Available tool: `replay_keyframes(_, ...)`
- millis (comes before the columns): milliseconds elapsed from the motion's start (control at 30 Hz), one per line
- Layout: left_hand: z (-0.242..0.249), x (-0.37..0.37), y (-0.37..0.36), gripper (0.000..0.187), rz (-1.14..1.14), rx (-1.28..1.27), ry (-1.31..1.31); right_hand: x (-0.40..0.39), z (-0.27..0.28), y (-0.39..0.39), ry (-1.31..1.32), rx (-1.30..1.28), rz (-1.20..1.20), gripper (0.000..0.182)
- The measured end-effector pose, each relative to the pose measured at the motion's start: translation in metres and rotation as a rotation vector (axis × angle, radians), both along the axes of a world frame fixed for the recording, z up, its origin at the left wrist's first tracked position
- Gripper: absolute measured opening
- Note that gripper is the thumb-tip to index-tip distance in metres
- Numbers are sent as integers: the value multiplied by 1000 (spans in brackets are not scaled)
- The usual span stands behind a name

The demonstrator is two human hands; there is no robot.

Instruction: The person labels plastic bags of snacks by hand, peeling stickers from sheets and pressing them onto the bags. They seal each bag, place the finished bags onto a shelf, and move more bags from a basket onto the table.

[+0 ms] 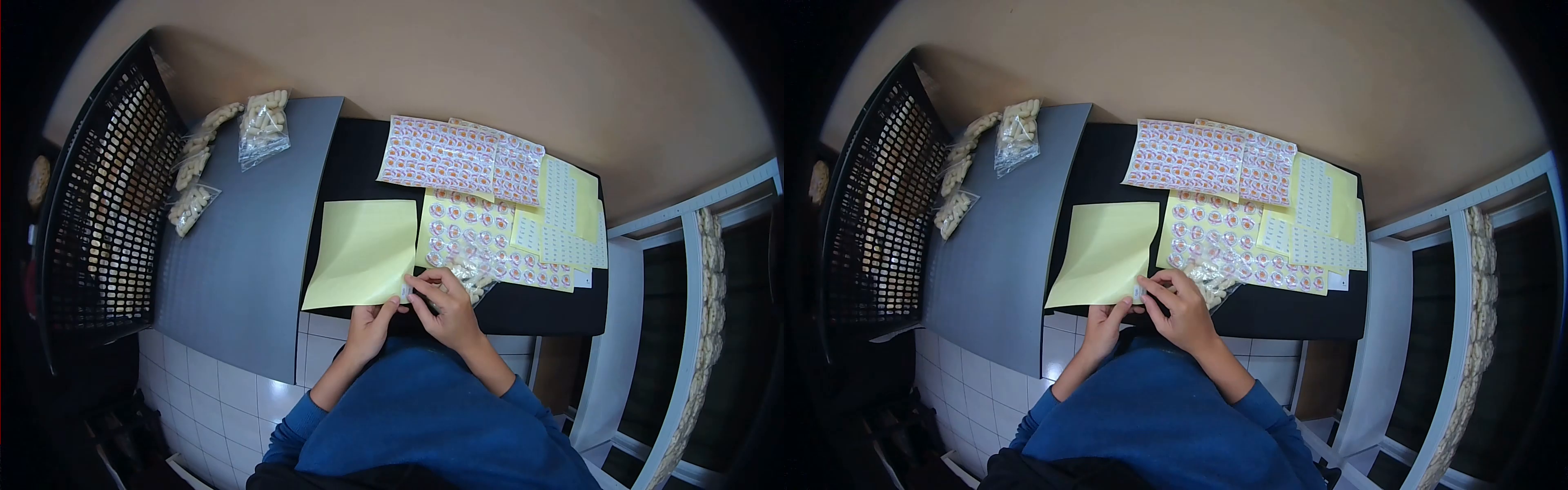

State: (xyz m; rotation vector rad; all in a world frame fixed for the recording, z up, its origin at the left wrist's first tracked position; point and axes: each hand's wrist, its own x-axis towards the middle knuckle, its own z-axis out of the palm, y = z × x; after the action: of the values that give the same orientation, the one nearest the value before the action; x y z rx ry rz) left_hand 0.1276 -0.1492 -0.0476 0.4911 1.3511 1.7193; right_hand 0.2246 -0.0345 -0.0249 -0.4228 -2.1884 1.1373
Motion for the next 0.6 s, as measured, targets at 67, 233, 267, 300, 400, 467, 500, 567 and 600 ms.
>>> replay_keyframes(67,-2,0,0,23,-3,3,40,2,5,2,-97,214,-30,25)
replay_keyframes(233,-2,2,3,22,32,20,64,0,8,1,-50,363,-54,24)
replay_keyframes(267,-2,0,3,21,22,10,72,0,8,1,-46,353,-59,24)
replay_keyframes(300,-2,-1,3,20,11,0,80,0,7,0,-47,354,-61,24)
replay_keyframes(400,-7,0,1,19,-50,-29,120,1,3,0,-41,334,-76,19)
replay_keyframes(467,-7,1,2,19,-34,-24,120,1,1,0,-41,349,-78,17)
replay_keyframes(500,-7,2,3,20,-17,-20,118,1,1,-1,-40,350,-80,17)
replay_keyframes(567,-7,1,3,20,-16,-27,144,1,-1,-2,-34,360,-93,15)
replay_keyframes(600,-7,0,2,20,-11,-35,169,2,-3,-3,-35,360,-95,15)
